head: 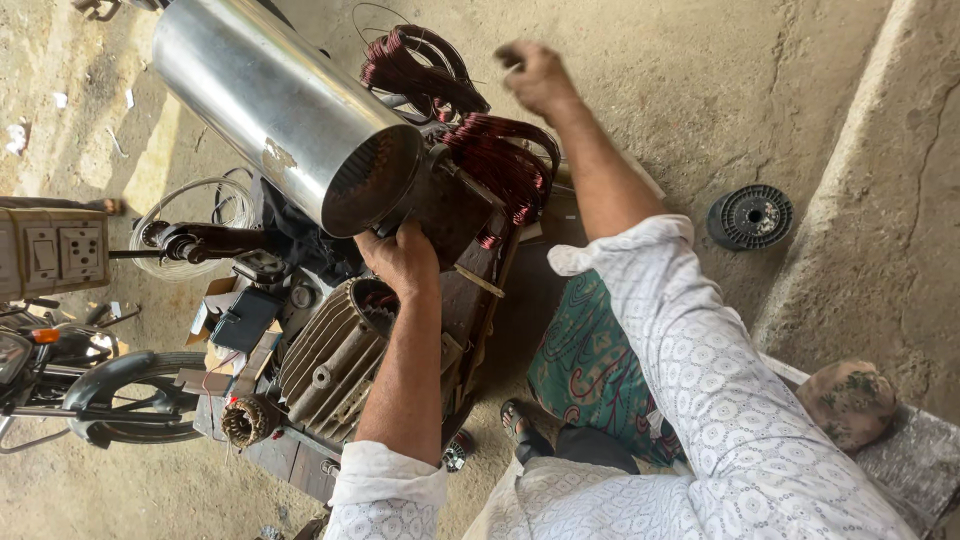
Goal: The person winds copper wire onto a green plastic spool using a hand-cranked winder. They remove a pre-wound coil, place it on a metal cylinder, then reattach the spool and continue winding additional wire by hand.
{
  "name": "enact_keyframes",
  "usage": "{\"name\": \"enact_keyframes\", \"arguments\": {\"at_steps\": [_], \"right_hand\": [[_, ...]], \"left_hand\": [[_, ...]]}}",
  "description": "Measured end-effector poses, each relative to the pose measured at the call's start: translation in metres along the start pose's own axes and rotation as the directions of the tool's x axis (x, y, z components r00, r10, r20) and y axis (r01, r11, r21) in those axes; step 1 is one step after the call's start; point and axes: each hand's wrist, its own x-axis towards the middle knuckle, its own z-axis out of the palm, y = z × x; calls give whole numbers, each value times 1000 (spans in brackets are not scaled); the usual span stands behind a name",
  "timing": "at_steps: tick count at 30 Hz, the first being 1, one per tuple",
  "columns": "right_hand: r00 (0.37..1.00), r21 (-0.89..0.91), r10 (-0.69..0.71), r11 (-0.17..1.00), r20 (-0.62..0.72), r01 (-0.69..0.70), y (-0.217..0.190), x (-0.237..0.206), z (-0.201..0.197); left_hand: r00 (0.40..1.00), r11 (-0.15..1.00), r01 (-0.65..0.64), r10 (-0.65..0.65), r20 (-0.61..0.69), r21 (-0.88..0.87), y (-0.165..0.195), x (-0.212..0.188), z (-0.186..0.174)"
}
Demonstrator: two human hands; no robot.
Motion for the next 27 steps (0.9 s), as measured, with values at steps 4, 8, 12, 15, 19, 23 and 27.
{"name": "enact_keyframes", "arguments": {"at_steps": [4,8,12,15,19,23,27], "right_hand": [[863,73,-132,979,-488,191,43,-45,-18],[840,-73,-7,997,-542,-39,123,-166,3],[951,-220,154,951,-269,-216,192,-342,56],[967,-92,222,973,128,-211,217,-468,80],[882,-157,351,936,314,-316,223,-563,75],[943,-228,334,918,-2,-326,215,-583,50],[868,-225,485,839,-103,-495,196,-570,21]], "left_hand": [[987,986,-153,156,-40,71,5,0,2],[978,979,-203,203,-50,6,6,0,5],[951,954,-298,300,-75,35,2,3,10],[949,951,-301,307,-79,77,8,2,11],[963,965,-263,262,62,11,34,-8,7],[917,975,221,-216,337,23,47,-36,-27],[943,988,78,-29,331,-134,9,-109,-62]]}}
